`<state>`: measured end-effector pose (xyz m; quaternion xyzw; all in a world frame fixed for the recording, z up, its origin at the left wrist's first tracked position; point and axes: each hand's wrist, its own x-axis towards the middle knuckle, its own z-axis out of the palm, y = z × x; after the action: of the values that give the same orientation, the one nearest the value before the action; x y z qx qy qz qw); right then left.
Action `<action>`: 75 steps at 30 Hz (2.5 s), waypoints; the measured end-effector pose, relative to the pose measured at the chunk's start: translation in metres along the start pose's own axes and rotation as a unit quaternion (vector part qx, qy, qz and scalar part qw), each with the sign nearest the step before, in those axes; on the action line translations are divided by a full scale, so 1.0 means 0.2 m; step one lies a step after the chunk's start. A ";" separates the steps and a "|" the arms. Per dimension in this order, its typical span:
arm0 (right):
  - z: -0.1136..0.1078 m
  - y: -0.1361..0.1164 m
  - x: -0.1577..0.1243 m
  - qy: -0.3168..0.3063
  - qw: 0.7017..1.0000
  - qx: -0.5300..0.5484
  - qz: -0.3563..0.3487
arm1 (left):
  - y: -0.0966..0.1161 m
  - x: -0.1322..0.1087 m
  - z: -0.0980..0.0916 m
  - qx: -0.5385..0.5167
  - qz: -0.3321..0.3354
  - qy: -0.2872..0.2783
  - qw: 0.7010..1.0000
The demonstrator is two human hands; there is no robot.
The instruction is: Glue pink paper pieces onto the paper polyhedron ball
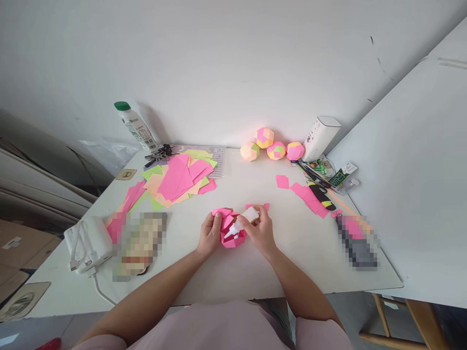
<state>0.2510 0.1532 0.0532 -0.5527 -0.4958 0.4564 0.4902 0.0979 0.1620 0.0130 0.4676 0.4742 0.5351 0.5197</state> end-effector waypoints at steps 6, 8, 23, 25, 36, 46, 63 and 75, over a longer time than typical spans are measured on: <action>0.00 -0.01 0.00 0.003 1.000 0.003 0.005 | -0.01 0.00 0.00 0.003 0.003 0.002 1.000; 0.01 -0.01 0.00 0.009 1.000 -0.005 0.005 | -0.01 0.00 0.00 0.004 0.004 0.002 1.000; 0.02 -0.05 0.00 -0.022 0.994 0.066 0.081 | -0.01 0.01 0.00 -0.010 0.005 -0.003 1.000; 0.01 -0.04 0.01 -0.046 0.988 0.105 0.103 | 0.00 0.01 -0.01 -0.004 0.003 0.004 1.000; -0.29 -0.01 0.23 0.036 0.948 0.313 0.046 | 0.06 0.06 -0.08 -0.037 0.027 0.031 0.998; -0.46 0.13 0.37 0.141 0.952 0.268 0.034 | 0.11 0.03 -0.12 -0.014 0.034 -0.026 0.999; -0.42 0.28 0.37 0.287 0.948 -0.135 0.018 | 0.16 0.02 -0.11 -0.088 -0.012 -0.040 0.995; -0.26 0.08 0.21 0.354 0.886 -0.195 -0.230 | 0.18 0.05 -0.15 -0.246 -0.189 -0.157 0.938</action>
<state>0.3089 0.1895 0.0429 -0.6323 -0.4816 -0.0004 0.6068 0.0632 0.1711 0.0462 0.3051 0.3201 0.4471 0.7775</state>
